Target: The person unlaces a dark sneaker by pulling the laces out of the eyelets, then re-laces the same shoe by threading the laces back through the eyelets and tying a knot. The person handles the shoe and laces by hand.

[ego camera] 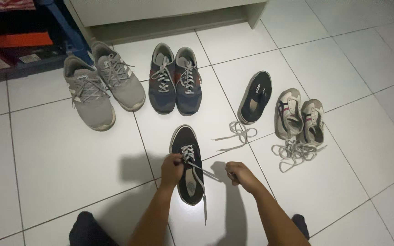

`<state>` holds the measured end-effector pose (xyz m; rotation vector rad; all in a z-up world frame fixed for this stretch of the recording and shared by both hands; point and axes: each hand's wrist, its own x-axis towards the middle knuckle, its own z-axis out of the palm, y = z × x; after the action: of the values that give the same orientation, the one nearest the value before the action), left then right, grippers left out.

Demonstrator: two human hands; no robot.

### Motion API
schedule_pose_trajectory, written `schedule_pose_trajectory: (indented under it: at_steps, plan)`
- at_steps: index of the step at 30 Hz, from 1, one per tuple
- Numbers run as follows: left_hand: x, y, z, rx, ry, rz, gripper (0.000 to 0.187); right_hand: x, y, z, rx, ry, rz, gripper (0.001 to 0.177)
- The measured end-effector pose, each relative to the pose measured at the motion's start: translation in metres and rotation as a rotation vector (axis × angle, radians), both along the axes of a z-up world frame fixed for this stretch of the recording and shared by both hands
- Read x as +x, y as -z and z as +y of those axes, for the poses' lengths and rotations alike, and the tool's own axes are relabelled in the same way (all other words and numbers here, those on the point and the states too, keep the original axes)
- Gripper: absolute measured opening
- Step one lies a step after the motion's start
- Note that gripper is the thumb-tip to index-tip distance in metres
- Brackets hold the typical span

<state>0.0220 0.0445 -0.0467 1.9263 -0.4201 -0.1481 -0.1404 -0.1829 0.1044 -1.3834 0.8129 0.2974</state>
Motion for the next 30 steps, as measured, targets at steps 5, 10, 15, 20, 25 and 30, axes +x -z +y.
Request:
schedule_pose_trajectory:
  at_steps: [5, 10, 15, 20, 25, 30]
  plan:
    - [-0.014, -0.082, 0.008, 0.335, 0.156, -0.081, 0.079, 0.003, 0.038, 0.003, -0.367, -0.118, 0.433, 0.031]
    - [-0.012, -0.112, 0.0, 0.515, 0.121, 0.148, 0.088, 0.025, 0.051, 0.033, -0.874, -0.358, 0.116, 0.033]
    - [-0.023, -0.095, -0.001, 0.497, 0.045, 0.516, 0.056, 0.07, 0.031, 0.089, -0.88, -0.272, 0.117, 0.042]
    - [-0.022, -0.09, 0.009, 0.284, 0.071, 0.478, 0.057, 0.085, 0.029, 0.108, -0.926, -0.429, 0.269, 0.026]
    - [-0.018, -0.102, 0.02, -0.101, 0.164, 0.209, 0.068, 0.066, 0.031, 0.104, -1.037, -0.295, -0.088, 0.021]
    - [-0.006, -0.114, 0.008, -0.189, 0.148, 0.3, 0.053, 0.07, 0.0, 0.105, -1.078, -0.165, -0.305, 0.029]
